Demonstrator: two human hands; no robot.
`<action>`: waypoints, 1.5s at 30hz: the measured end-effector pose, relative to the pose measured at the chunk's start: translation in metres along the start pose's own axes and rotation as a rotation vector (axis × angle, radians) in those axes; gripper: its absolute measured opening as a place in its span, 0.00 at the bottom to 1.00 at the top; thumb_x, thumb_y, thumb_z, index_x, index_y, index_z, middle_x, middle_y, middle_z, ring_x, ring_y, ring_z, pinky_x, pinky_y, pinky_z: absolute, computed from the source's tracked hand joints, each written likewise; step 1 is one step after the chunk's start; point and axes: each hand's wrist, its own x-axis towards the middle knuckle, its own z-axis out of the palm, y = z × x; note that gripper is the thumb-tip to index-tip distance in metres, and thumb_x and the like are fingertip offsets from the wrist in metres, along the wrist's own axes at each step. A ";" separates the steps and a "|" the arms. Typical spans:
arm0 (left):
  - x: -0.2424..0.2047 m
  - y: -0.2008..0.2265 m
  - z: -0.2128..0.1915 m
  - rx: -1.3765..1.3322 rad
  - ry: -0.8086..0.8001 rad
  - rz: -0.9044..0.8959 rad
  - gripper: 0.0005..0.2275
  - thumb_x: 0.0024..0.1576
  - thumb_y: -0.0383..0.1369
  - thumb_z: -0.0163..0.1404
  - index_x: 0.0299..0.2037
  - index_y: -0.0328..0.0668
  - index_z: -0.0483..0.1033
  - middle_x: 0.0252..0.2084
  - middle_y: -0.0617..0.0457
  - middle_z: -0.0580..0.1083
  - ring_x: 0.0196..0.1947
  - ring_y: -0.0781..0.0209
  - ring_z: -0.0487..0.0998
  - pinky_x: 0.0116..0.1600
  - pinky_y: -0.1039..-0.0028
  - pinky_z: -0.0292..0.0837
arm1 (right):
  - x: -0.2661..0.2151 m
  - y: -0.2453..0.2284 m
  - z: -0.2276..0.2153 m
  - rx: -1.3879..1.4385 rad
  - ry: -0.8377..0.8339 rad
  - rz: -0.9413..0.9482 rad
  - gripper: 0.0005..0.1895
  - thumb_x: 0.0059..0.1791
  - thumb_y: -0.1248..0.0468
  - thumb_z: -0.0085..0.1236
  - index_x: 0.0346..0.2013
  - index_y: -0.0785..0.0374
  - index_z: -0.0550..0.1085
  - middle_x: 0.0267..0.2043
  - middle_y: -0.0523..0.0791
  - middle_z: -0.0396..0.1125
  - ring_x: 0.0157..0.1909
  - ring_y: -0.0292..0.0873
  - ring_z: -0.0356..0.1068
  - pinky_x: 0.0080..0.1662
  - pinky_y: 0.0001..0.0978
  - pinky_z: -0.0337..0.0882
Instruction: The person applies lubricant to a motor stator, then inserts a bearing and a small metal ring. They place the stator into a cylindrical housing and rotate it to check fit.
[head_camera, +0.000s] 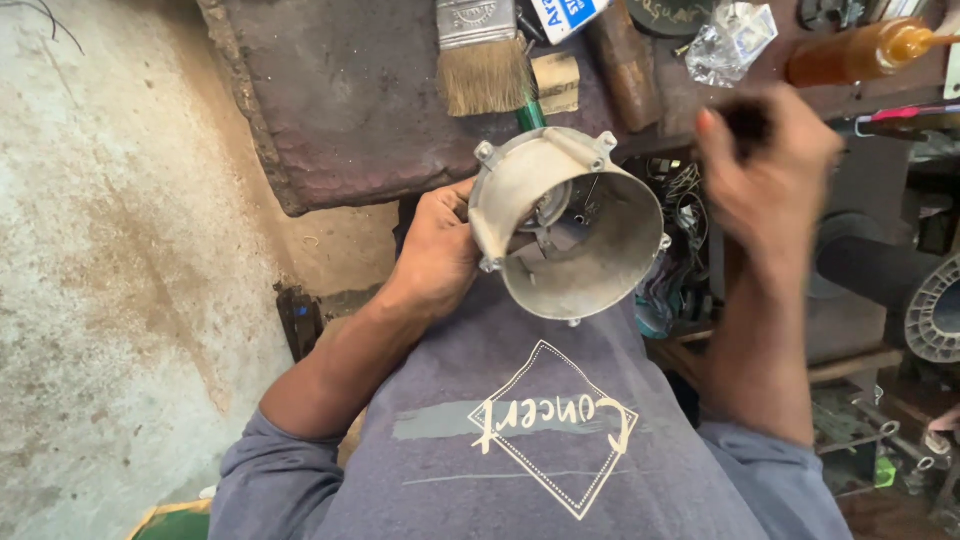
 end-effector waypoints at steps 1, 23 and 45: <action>0.001 -0.002 -0.003 0.077 0.032 0.018 0.13 0.58 0.22 0.58 0.53 0.28 0.78 0.46 0.49 0.80 0.41 0.66 0.81 0.48 0.75 0.79 | -0.013 -0.023 -0.018 0.276 -0.013 0.107 0.09 0.60 0.70 0.66 0.46 0.75 0.74 0.41 0.54 0.74 0.38 0.42 0.74 0.43 0.32 0.74; 0.020 -0.025 -0.018 0.250 0.047 -0.088 0.14 0.58 0.19 0.55 0.55 0.31 0.78 0.42 0.54 0.80 0.35 0.73 0.76 0.38 0.82 0.71 | 0.010 -0.120 0.009 0.177 -0.511 -0.294 0.13 0.45 0.71 0.57 0.44 0.63 0.76 0.45 0.56 0.70 0.46 0.61 0.70 0.46 0.48 0.71; -0.016 0.005 0.028 1.208 0.155 1.098 0.21 0.64 0.33 0.61 0.65 0.35 0.71 0.52 0.41 0.79 0.44 0.53 0.84 0.49 0.71 0.81 | -0.032 -0.094 0.016 0.799 -0.151 0.031 0.24 0.56 0.59 0.59 0.59 0.75 0.70 0.57 0.52 0.72 0.56 0.43 0.74 0.59 0.35 0.76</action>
